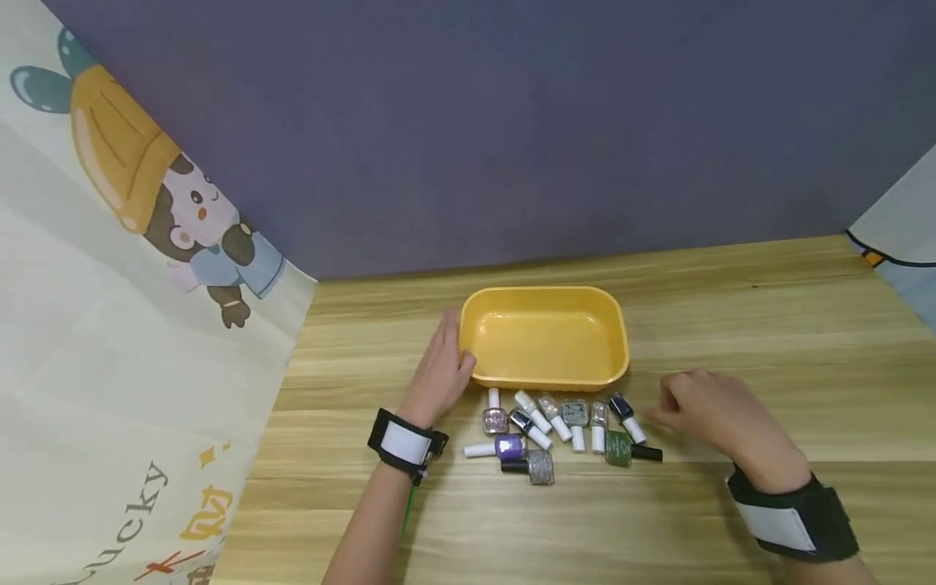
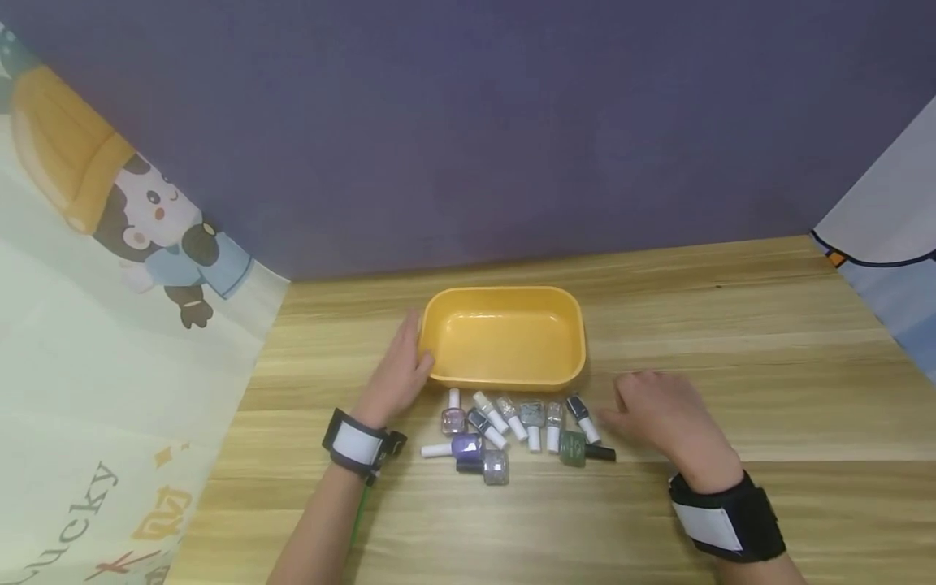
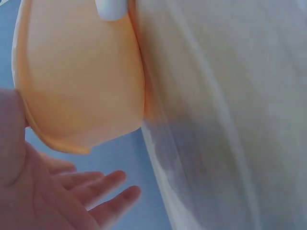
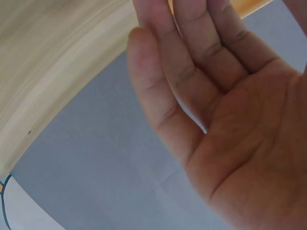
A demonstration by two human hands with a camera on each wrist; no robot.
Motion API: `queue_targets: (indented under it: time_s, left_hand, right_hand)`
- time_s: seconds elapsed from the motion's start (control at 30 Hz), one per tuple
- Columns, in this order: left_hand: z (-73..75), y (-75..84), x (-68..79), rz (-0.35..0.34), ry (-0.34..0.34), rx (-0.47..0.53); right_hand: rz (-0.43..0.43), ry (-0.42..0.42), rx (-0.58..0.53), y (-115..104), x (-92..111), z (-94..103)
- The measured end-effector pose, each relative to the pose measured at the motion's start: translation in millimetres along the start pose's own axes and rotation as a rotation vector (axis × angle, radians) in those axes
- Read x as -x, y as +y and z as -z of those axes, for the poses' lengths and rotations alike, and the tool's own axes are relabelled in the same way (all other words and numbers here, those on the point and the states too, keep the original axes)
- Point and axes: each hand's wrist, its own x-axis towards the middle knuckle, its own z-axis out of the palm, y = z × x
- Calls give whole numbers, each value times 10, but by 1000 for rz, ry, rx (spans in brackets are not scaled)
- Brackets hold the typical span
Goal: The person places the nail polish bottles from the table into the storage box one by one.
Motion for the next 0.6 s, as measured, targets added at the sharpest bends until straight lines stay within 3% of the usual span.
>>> queue_targets:
  time_s: [0.37,0.6]
  left_hand:
    - [-36,82,-107,-54,-66,8]
    - [-47,25,-8,-30,-66,17]
  right_hand:
    - [-61,-104,-50,37,-19,-49]
    - [-7,-110,-89,8,-79,-146]
